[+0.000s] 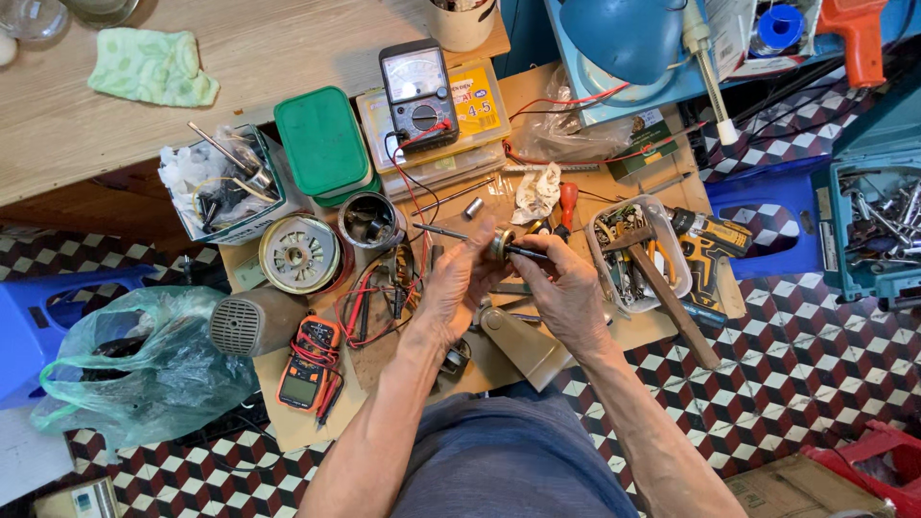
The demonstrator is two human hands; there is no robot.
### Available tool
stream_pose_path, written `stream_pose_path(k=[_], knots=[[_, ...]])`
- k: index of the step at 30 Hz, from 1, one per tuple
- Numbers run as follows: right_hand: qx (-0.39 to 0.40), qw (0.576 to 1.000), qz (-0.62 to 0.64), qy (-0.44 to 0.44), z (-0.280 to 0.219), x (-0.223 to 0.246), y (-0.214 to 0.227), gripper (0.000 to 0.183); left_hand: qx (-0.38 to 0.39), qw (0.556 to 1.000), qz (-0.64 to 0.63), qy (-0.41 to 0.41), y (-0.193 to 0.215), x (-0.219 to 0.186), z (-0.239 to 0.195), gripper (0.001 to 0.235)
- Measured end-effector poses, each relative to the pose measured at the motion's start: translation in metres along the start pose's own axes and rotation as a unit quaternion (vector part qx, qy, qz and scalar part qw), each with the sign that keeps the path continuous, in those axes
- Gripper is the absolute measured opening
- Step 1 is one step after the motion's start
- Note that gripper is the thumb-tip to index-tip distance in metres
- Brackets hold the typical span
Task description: The person disassembles and reassembles a small motor or fan component on a cluttered workbench. They handle the rotor, stator, and various small parts, using a flashlight to inspect the interior and a multimeter to test electrical connections.
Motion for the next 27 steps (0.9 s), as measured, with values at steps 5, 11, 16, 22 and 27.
stream_pose_path(k=[5, 11, 16, 22, 27], knots=[[0.029, 0.995, -0.089, 0.044, 0.013, -0.009, 0.007, 0.017, -0.006, 0.998, 0.067, 0.002, -0.005, -0.002, 0.012, 0.043], [0.057, 0.995, -0.055, -0.068, 0.025, -0.025, 0.007, 0.023, 0.01, 0.999, 0.047, -0.017, -0.006, -0.002, 0.026, 0.053], [0.049, 0.987, 0.002, -0.155, 0.024, -0.047, 0.016, 0.048, -0.042, 0.999, 0.027, -0.02, 0.003, -0.001, 0.034, 0.055], [0.043, 0.979, 0.039, -0.198, 0.021, -0.071, 0.019, 0.05, -0.041, 0.998, 0.003, -0.045, 0.011, -0.004, 0.043, 0.053], [0.019, 0.975, 0.07, -0.208, 0.025, -0.08, 0.02, 0.047, -0.047, 0.997, -0.012, -0.052, 0.02, -0.005, 0.047, 0.052]])
Point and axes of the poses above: each hand's wrist, its own z-axis towards the middle knuckle, its own y-axis out of the back of the hand, x = y × z, the point moved 2 cm from there along z, towards the middle knuckle, and after that the axes turned 2 degrees about y, right-handed, at the moved point
